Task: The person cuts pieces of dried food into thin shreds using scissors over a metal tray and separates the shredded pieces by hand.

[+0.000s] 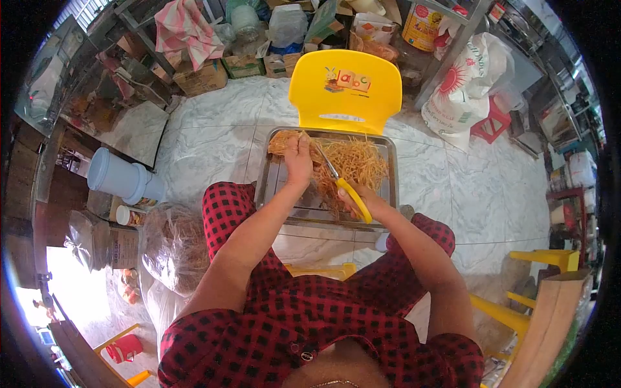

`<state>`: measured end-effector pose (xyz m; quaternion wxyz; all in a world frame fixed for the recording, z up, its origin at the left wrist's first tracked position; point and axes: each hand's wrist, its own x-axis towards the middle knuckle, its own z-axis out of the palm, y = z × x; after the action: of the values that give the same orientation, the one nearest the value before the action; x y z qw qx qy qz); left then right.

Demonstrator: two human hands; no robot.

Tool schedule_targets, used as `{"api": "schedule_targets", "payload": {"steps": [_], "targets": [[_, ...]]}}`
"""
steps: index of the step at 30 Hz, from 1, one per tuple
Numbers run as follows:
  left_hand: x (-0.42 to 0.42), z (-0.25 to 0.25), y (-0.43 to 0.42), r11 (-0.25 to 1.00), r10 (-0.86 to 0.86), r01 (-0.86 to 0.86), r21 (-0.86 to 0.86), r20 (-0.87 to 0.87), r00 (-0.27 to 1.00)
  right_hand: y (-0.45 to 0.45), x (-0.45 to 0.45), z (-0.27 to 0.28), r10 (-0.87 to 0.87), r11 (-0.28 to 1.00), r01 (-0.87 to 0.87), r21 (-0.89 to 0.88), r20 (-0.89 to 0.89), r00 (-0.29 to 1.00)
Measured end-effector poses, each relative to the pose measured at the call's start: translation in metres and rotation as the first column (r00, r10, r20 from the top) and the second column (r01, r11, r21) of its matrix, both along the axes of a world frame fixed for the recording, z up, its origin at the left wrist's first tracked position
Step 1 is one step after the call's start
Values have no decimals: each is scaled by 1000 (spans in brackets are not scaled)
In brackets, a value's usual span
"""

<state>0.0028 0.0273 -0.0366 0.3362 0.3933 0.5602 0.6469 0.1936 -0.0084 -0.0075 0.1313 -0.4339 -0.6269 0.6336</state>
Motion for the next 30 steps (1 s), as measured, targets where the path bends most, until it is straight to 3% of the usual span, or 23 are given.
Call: {"api": "schedule_targets", "payload": {"steps": [9, 11, 12, 14, 17, 21, 27, 29, 30], "targets": [[-3, -11, 7, 997, 17, 5, -78, 278, 961, 4, 1, -4, -20, 999, 20, -45, -2, 1000], [-14, -57, 26, 986, 66, -40, 161, -161, 985, 5, -1, -10, -15, 1000, 15, 1, 0, 1000], [-6, -31, 14, 986, 66, -40, 160, -162, 985, 5, -2, -13, -12, 999, 12, 46, 3, 1000], [12, 15, -10, 983, -47, 84, -163, 218, 975, 5, -2, -14, -23, 998, 24, 55, -16, 1000], [7, -11, 0, 997, -40, 47, -68, 110, 993, 4, -1, -5, -35, 998, 36, 61, -16, 999], [8, -18, 2, 997, -25, 36, -69, 148, 989, 6, 3, -5, -32, 999, 32, 14, 0, 999], [8, -4, -6, 979, -50, 88, -185, 202, 978, 5, 3, -3, -25, 1000, 25, 6, 48, 999], [7, -15, -3, 994, -108, 107, -24, -41, 993, 4, 0, 2, -44, 999, 44, 11, 4, 999], [11, -11, -7, 994, -107, 106, -24, -41, 993, 4, -1, 5, -63, 998, 64, 17, -40, 997]]}}
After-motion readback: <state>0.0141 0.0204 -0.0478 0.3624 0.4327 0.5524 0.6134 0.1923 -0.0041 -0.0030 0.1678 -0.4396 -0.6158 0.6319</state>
